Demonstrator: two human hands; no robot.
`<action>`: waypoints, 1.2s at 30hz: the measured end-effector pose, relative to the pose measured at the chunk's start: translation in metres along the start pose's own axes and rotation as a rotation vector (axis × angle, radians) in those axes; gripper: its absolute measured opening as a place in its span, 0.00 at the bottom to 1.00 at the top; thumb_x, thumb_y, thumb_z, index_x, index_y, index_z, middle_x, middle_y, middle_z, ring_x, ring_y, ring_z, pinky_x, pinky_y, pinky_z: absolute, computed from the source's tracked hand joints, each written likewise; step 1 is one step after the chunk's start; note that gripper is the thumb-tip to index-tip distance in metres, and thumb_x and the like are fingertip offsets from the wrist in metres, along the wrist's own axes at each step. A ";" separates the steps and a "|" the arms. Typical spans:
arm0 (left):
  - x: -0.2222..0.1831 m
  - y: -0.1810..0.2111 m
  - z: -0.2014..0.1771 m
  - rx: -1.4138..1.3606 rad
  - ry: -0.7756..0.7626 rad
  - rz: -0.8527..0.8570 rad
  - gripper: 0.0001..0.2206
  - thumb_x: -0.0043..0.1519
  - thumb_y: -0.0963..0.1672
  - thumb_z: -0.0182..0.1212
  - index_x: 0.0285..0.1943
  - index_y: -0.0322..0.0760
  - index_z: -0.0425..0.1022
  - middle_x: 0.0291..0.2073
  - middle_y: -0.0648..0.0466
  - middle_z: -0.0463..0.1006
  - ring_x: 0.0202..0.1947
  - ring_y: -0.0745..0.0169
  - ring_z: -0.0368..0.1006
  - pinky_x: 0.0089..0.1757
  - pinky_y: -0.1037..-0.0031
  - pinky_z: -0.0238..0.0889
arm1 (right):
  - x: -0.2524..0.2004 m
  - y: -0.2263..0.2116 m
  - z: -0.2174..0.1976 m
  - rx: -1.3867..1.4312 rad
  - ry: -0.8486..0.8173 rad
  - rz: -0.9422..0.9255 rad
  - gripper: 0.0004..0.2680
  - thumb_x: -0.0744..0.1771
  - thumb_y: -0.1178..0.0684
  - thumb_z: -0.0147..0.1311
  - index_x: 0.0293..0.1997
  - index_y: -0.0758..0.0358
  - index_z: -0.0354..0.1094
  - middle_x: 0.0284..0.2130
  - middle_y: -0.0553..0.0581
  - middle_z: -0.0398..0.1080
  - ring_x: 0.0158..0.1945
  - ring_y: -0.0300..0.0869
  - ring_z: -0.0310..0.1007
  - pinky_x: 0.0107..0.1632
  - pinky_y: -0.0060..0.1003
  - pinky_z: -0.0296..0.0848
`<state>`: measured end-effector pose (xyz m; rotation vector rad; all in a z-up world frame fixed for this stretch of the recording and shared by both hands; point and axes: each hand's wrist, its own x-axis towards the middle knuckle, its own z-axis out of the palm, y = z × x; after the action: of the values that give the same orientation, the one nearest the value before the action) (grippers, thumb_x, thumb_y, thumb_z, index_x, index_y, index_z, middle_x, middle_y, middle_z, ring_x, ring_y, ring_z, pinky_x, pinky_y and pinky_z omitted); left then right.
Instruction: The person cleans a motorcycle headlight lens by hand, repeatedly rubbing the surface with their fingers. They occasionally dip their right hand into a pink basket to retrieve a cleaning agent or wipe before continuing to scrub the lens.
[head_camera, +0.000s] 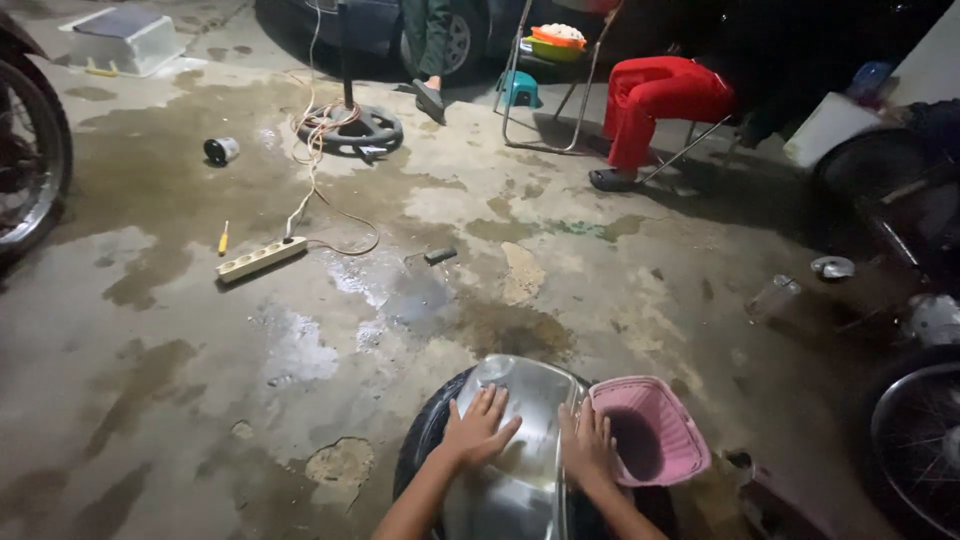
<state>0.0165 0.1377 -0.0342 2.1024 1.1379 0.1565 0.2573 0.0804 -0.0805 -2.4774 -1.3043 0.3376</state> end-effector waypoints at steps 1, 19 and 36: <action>0.014 -0.002 -0.001 -0.001 -0.002 0.002 0.39 0.63 0.62 0.30 0.82 0.46 0.40 0.81 0.54 0.36 0.81 0.59 0.28 0.68 0.35 0.16 | -0.001 0.000 0.001 -0.001 0.001 0.002 0.33 0.67 0.26 0.32 0.78 0.53 0.40 0.75 0.60 0.47 0.77 0.64 0.43 0.72 0.64 0.46; 0.168 -0.019 0.016 -0.005 0.050 -0.044 0.42 0.57 0.66 0.33 0.79 0.52 0.54 0.78 0.58 0.50 0.78 0.56 0.43 0.66 0.26 0.23 | -0.001 -0.004 -0.007 0.131 -0.014 0.049 0.34 0.65 0.26 0.40 0.78 0.52 0.42 0.76 0.59 0.44 0.79 0.58 0.38 0.73 0.68 0.36; -0.126 -0.029 0.065 -0.295 0.174 0.054 0.40 0.64 0.59 0.49 0.83 0.50 0.36 0.82 0.55 0.26 0.81 0.53 0.18 0.65 0.32 0.16 | -0.014 -0.023 -0.025 0.138 0.049 -0.049 0.36 0.65 0.26 0.41 0.75 0.66 0.46 0.72 0.66 0.53 0.75 0.59 0.47 0.70 0.68 0.43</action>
<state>-0.0512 0.0158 -0.0727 1.8837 1.0841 0.5108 0.2409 0.0768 -0.0476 -2.3215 -1.2748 0.3410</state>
